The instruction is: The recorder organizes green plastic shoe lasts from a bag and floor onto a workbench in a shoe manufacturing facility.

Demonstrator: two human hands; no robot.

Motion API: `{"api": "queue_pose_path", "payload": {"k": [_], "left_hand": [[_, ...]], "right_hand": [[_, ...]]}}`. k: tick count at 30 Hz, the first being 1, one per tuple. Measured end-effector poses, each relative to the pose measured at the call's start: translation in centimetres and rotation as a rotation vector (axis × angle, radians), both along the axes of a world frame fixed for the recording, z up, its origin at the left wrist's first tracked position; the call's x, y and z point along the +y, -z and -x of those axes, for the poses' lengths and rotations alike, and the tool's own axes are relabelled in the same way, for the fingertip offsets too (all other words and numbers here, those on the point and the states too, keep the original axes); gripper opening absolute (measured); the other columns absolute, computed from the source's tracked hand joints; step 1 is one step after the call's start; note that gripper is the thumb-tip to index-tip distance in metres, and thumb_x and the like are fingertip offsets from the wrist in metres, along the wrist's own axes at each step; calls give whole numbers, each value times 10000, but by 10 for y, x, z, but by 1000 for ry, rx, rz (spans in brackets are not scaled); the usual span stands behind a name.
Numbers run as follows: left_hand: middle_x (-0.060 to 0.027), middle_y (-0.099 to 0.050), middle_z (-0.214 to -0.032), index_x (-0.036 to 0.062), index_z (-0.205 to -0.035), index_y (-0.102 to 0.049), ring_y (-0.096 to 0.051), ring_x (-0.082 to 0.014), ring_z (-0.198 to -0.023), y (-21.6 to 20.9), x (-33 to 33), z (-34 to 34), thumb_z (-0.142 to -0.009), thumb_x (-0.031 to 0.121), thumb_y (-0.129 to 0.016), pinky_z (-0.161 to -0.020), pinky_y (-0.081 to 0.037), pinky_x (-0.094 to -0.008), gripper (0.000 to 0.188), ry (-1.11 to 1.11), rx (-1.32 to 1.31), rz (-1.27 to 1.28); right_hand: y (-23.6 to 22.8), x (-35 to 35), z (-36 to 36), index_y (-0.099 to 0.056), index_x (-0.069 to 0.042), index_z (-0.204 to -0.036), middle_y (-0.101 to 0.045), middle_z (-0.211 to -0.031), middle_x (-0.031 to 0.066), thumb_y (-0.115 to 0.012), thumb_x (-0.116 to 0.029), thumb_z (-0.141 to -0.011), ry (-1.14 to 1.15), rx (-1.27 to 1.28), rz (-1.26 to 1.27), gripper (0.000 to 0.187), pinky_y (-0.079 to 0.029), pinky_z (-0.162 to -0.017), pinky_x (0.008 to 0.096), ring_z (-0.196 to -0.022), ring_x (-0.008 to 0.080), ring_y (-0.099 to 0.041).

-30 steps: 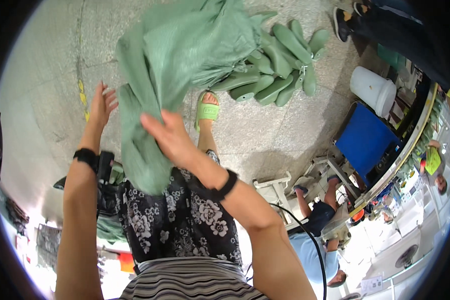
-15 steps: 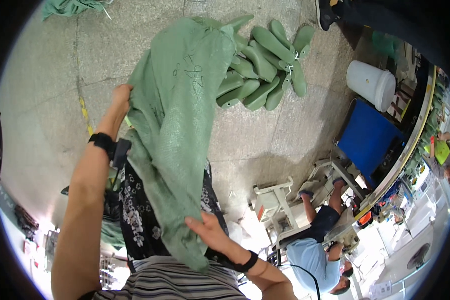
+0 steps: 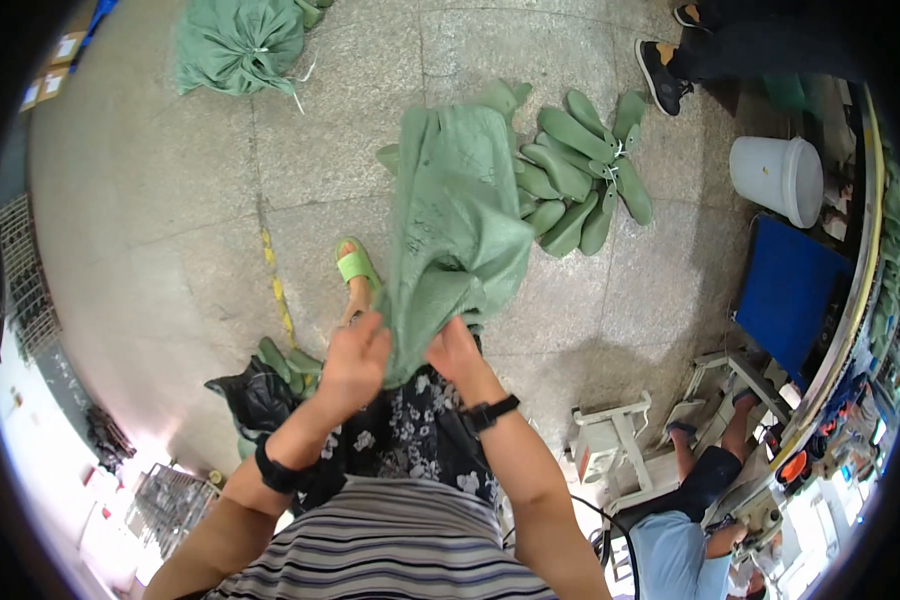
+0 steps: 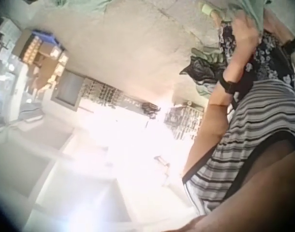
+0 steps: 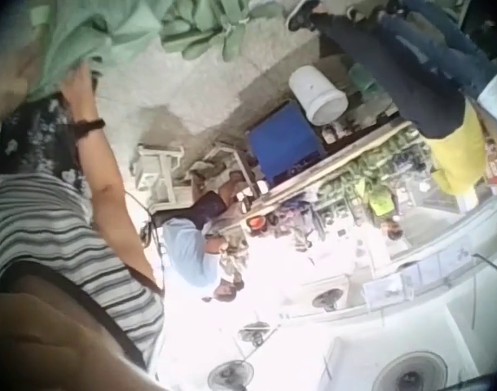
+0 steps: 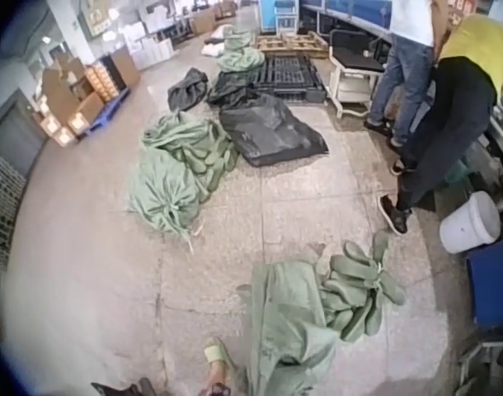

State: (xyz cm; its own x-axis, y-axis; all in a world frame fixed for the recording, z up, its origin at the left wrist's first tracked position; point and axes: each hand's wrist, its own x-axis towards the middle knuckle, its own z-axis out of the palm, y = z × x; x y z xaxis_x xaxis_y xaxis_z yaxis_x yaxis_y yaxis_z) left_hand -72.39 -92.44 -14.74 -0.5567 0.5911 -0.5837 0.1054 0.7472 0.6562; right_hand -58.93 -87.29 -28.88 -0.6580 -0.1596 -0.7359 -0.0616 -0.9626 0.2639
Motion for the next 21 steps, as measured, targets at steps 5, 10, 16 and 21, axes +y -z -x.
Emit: {"api": "queue_pose_path", "payload": {"k": [5, 10, 16, 21], "left_hand": [[-260, -495, -629, -28, -756, -465, -526, -444, -639, -36, -2, -33, -811, 66, -501, -528, -399, -439, 114, 78, -83, -32], [-256, -493, -620, -25, -764, -455, -515, -450, -630, -58, 9, -36, -815, 68, -494, -535, -403, -450, 113, 73, -85, -107], [-234, -505, -648, -23, -790, -471, -528, -417, -612, -76, 34, -39, -834, 88, -502, -523, -411, -399, 123, 91, -232, -289], [-237, -506, -666, -27, -776, -472, -547, -403, -638, -102, 46, -36, -829, 61, -474, -547, -417, -401, 103, 127, -316, -206]], "right_hand": [[-20, 12, 13, -420, -42, -1255, -547, -1158, 131, -405, -329, -935, 51, -93, -249, 430, -476, -841, 415, -1032, 259, -546], [-71, 26, -12, -414, -25, -1249, -550, -1135, 137, -385, -248, -933, 51, -352, -411, 388, -491, -828, 414, -993, 266, -562], [-156, 86, -37, -404, 41, -1230, -542, -1119, 183, -414, -153, -895, 58, -512, -657, 387, -523, -768, 409, -960, 286, -580], [-195, 104, -31, -459, 103, -1159, -573, -1041, 214, -406, -74, -848, -130, -493, -945, 362, -530, -724, 392, -885, 283, -617]]}}
